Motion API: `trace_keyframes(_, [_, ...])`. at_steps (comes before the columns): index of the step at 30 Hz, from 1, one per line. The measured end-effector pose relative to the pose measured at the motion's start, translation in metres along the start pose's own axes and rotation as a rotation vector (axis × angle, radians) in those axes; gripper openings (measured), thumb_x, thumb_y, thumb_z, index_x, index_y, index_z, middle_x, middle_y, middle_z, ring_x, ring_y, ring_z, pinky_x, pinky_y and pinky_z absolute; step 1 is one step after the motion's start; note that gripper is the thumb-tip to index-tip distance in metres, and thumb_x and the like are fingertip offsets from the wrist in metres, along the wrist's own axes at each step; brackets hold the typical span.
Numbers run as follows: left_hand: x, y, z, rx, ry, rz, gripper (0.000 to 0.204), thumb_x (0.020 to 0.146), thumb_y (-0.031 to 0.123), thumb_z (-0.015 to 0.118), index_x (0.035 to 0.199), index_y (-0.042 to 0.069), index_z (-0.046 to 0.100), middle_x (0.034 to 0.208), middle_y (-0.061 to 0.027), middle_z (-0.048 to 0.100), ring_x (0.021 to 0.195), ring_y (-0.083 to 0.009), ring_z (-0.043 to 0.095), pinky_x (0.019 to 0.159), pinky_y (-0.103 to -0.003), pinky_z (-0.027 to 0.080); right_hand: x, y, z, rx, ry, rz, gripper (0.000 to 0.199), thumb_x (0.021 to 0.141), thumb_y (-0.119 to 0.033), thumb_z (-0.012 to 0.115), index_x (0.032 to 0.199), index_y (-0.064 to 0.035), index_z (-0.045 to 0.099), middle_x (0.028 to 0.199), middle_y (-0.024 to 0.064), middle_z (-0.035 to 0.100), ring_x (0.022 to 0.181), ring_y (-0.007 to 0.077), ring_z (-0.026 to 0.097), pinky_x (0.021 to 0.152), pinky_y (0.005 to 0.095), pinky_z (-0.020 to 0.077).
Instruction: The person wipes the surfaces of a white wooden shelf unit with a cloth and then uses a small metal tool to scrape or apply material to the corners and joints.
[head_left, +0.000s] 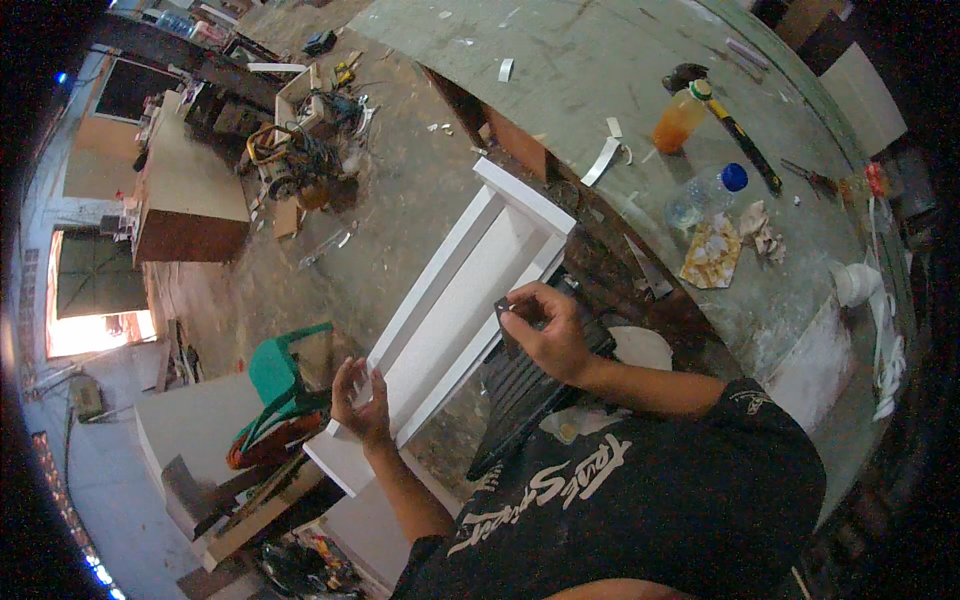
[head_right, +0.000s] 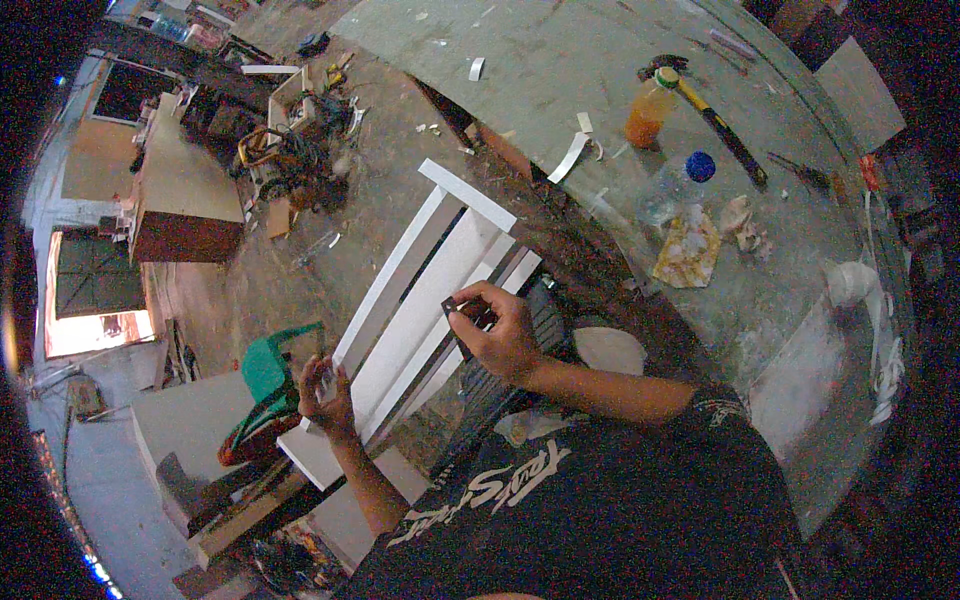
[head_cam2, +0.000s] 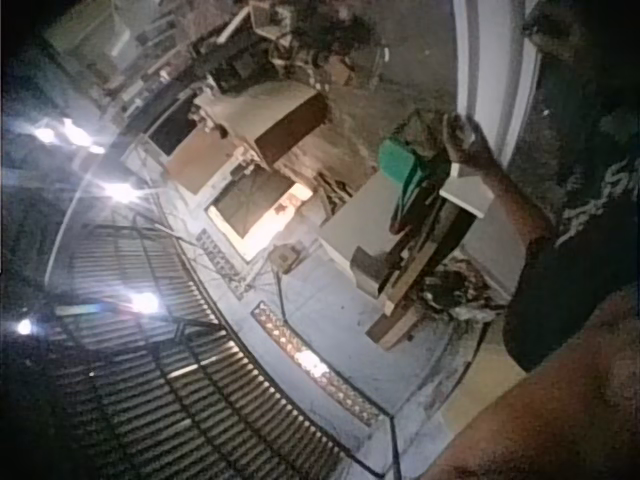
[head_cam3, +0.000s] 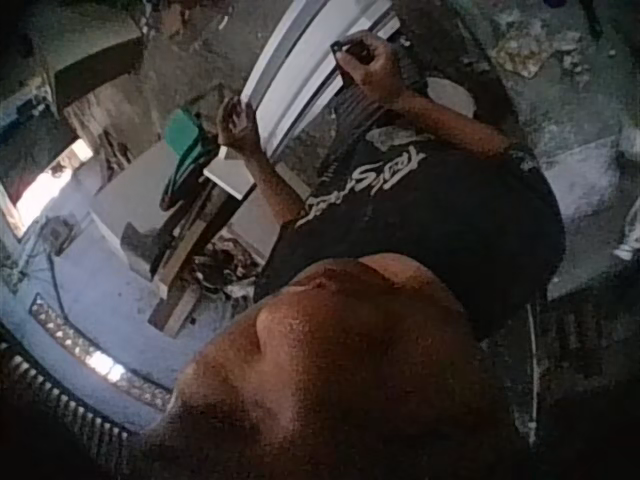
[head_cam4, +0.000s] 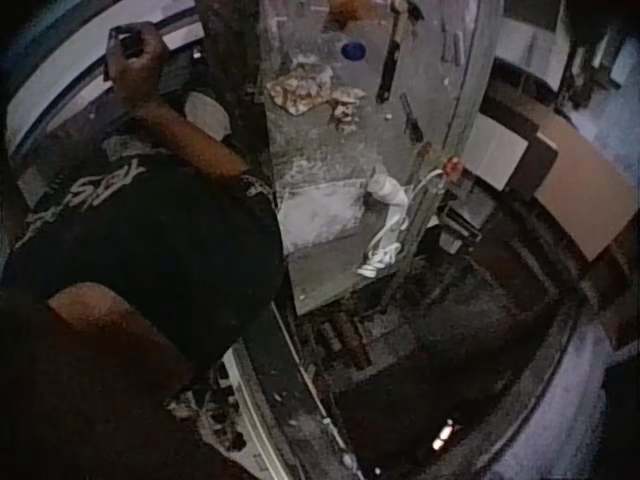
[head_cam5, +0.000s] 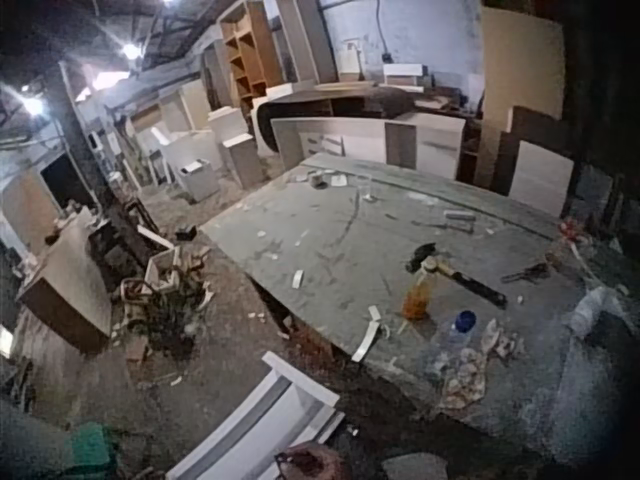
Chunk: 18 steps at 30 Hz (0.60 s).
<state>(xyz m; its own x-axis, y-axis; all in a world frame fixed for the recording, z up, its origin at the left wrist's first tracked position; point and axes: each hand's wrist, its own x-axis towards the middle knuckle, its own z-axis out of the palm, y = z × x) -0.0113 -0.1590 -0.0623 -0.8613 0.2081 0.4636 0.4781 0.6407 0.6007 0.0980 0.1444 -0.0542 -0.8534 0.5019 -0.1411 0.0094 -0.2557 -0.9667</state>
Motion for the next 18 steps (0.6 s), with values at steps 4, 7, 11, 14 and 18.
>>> trace_keyframes(4, [0.000,0.003,-0.002,0.035,-0.004,-0.044,0.044,0.078,0.001,0.078,0.119,-0.001,0.064,0.102,-0.0140,0.074,0.091,-0.0210,0.070,0.082,-0.032,0.056,0.000,-0.001,0.002,-0.027,0.011,-0.009,0.017,0.084,-0.011,0.071,0.098,-0.0019,0.067,0.078,0.0027,0.068,0.069,0.0071,0.060,0.063,0.0253,0.0501])
trace_keyframes(7, [0.000,-0.001,-0.001,-0.025,-0.005,-0.048,0.044,0.077,0.001,0.078,0.118,-0.001,0.064,0.102,-0.0130,0.074,0.092,-0.0208,0.070,0.081,-0.032,0.056,0.001,0.004,0.001,-0.049,0.036,-0.087,0.016,0.085,-0.010,0.071,0.098,-0.0022,0.066,0.077,0.0016,0.066,0.068,0.0065,0.059,0.061,0.0250,0.0490])
trace_keyframes(11, [0.004,0.011,-0.001,0.045,0.024,0.045,0.039,0.076,0.000,0.080,0.113,0.001,0.067,0.097,-0.0123,0.073,0.088,-0.0230,0.069,0.079,-0.034,0.055,0.000,0.000,0.002,-0.007,0.016,-0.017,0.015,0.085,-0.010,0.070,0.098,-0.0026,0.066,0.076,0.0007,0.065,0.067,0.0061,0.057,0.060,0.0250,0.0480])
trace_keyframes(14, [0.011,0.018,-0.003,0.188,-0.005,0.220,0.031,0.077,-0.002,0.079,0.106,0.003,0.068,0.094,-0.0116,0.072,0.085,-0.0264,0.068,0.077,-0.037,0.055,0.000,0.000,0.003,-0.031,0.026,-0.052,0.014,0.086,-0.010,0.070,0.098,-0.0028,0.066,0.076,0.0004,0.064,0.067,0.0058,0.057,0.060,0.0251,0.0475])
trace_keyframes(18, [0.012,0.020,-0.001,0.263,-0.053,0.329,0.020,0.081,-0.002,0.075,0.098,0.005,0.068,0.094,-0.0096,0.071,0.086,-0.0286,0.067,0.076,-0.040,0.051,0.000,0.003,0.001,-0.034,0.018,-0.023,0.017,0.085,-0.012,0.071,0.098,-0.0020,0.066,0.077,0.0008,0.065,0.068,0.0060,0.057,0.060,0.0251,0.0477])
